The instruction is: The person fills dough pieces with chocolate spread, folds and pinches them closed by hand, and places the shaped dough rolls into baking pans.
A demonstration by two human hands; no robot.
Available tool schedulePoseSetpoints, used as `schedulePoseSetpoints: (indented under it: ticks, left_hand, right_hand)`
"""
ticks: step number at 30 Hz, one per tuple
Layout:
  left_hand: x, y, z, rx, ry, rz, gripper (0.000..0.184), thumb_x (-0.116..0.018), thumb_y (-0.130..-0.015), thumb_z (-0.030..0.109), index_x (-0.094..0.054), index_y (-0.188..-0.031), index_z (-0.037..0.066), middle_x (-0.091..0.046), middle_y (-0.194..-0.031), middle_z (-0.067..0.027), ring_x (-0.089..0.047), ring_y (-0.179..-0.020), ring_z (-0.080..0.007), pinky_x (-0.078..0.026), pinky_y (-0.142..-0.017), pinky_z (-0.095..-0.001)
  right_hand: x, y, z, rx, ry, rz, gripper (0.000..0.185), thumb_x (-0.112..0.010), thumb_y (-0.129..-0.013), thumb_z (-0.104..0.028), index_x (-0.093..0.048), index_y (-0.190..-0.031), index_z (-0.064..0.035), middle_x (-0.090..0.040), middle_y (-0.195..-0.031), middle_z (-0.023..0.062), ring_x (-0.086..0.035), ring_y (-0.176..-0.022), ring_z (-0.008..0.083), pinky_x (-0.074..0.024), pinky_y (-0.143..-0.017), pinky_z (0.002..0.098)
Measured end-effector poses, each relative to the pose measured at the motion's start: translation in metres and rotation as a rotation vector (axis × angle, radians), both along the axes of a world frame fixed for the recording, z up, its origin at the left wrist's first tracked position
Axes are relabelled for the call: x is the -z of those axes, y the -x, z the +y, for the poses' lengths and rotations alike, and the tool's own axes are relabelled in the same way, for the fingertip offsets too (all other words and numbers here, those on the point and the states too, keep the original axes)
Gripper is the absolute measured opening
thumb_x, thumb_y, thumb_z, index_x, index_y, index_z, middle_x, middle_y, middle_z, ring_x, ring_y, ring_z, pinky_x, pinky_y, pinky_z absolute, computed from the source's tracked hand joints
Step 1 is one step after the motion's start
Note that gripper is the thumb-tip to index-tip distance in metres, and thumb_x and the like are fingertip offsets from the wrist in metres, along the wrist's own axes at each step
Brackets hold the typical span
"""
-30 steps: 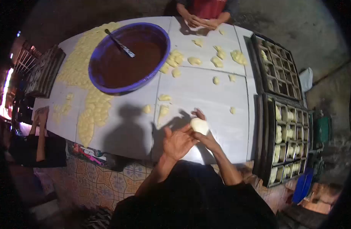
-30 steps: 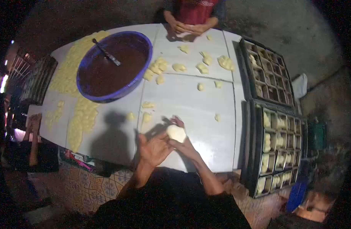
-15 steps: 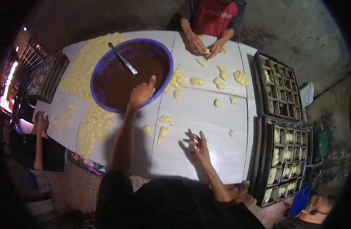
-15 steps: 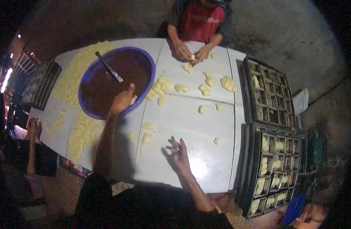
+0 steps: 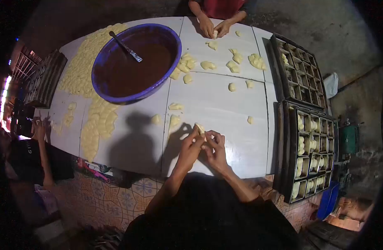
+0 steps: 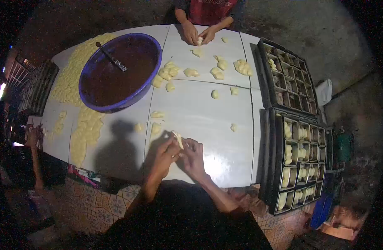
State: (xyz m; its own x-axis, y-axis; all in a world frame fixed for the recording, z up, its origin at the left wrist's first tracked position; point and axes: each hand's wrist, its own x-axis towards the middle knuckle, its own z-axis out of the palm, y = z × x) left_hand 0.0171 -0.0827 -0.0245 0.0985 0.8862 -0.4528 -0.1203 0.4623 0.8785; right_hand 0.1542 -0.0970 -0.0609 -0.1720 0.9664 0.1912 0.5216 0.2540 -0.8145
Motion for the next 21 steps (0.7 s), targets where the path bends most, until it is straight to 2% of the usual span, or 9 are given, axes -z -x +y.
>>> schedulePoseSetpoints:
  ticks: [3,4,7,11,12,15,19,20,21]
  left_hand:
    - [0.016,-0.003,-0.012,0.071,-0.262,0.139,0.036,-0.059,-0.093,0.014,-0.053,-0.124,-0.005,-0.06,-0.108,-0.0138,-0.062,-0.097,-0.0181,-0.052,-0.077,-0.0276]
    - [0.019,-0.005,-0.016,0.067,-0.304,0.129,0.033,-0.061,-0.092,0.01,-0.057,-0.119,-0.007,-0.061,-0.101,-0.0105,-0.063,-0.091,-0.0136,-0.052,-0.073,-0.025]
    - [0.02,-0.012,-0.022,0.076,-0.237,-0.138,0.029,-0.063,-0.092,0.014,-0.061,-0.11,-0.008,-0.064,-0.098,-0.0108,-0.065,-0.084,-0.0132,-0.054,-0.071,-0.0259]
    - [0.012,-0.014,-0.025,0.151,-0.172,0.105,0.029,-0.063,-0.091,0.014,-0.06,-0.109,-0.008,-0.064,-0.097,-0.0151,-0.066,-0.085,-0.0194,-0.058,-0.075,-0.0283]
    - [0.023,-0.015,-0.028,0.116,-0.099,-0.006,0.029,-0.066,-0.089,0.016,-0.059,-0.11,-0.004,-0.063,-0.096,-0.0106,-0.064,-0.084,-0.0158,-0.058,-0.071,-0.0256]
    - [0.037,-0.022,-0.038,0.055,-0.248,0.006,0.032,-0.069,-0.086,0.013,-0.056,-0.111,-0.001,-0.063,-0.098,-0.0079,-0.062,-0.088,-0.0138,-0.056,-0.071,-0.0253]
    - [0.033,-0.022,-0.042,0.059,-0.39,0.019,0.038,-0.064,-0.082,-0.004,-0.05,-0.117,0.002,-0.061,-0.096,-0.0049,-0.059,-0.096,-0.0128,-0.054,-0.079,-0.0291]
    - [0.034,-0.019,-0.04,0.08,-0.461,-0.036,0.041,-0.06,-0.082,-0.008,-0.048,-0.12,0.001,-0.06,-0.096,-0.0063,-0.059,-0.096,-0.0147,-0.054,-0.079,-0.0296]
    - [0.04,-0.019,-0.039,0.081,-0.489,-0.114,0.041,-0.059,-0.082,-0.008,-0.048,-0.12,0.001,-0.059,-0.097,-0.0074,-0.059,-0.097,-0.016,-0.054,-0.08,-0.0311]
  right_hand:
    - [0.007,-0.019,-0.005,-0.052,-0.017,0.159,0.034,-0.064,-0.082,-0.005,-0.063,-0.116,-0.0019,-0.052,-0.122,0.0143,-0.051,-0.105,0.0247,-0.045,-0.088,0.0362]
    - [-0.004,-0.019,-0.005,0.036,-0.038,0.224,0.025,-0.067,-0.081,0.0,-0.064,-0.106,0.0024,-0.054,-0.116,0.0112,-0.054,-0.089,0.0188,-0.0459,-0.078,0.0299]
    - [-0.007,-0.023,-0.005,0.143,-0.019,0.737,0.012,-0.068,-0.082,-0.001,-0.065,-0.093,0.0019,-0.056,-0.113,0.0133,-0.057,-0.102,0.0196,-0.047,-0.087,0.0315]
    - [-0.022,-0.027,-0.023,-0.037,-0.023,0.389,0.017,-0.068,-0.084,-0.005,-0.066,-0.099,0.0039,-0.058,-0.113,0.0125,-0.058,-0.098,0.0199,-0.0473,-0.087,0.0315]
    - [-0.014,-0.031,-0.027,-0.013,0.034,0.352,0.02,-0.067,-0.086,-0.007,-0.067,-0.102,0.003,-0.061,-0.104,0.0098,-0.058,-0.092,0.0164,-0.0478,-0.081,0.0285]
    - [0.011,-0.04,-0.038,0.121,0.347,0.508,0.016,-0.064,-0.088,-0.009,-0.069,-0.1,0.0017,-0.061,-0.095,0.0086,-0.056,-0.09,0.0127,-0.047,-0.076,0.0255]
    - [-0.006,-0.03,-0.029,0.205,0.37,0.439,0.04,-0.059,-0.091,-0.013,-0.052,-0.129,-0.0018,-0.056,-0.115,0.0129,-0.054,-0.098,0.0142,-0.0478,-0.074,0.0286]
    - [0.006,-0.042,-0.026,0.076,0.594,0.64,0.051,-0.058,-0.091,-0.012,-0.04,-0.138,-0.0027,-0.053,-0.119,0.0132,-0.054,-0.101,0.0158,-0.0486,-0.073,0.0282]
    - [0.006,-0.054,-0.02,-0.083,1.054,0.823,0.045,-0.058,-0.091,-0.01,-0.045,-0.134,-0.0006,-0.056,-0.115,0.0138,-0.056,-0.101,0.0171,-0.0511,-0.074,0.0301]
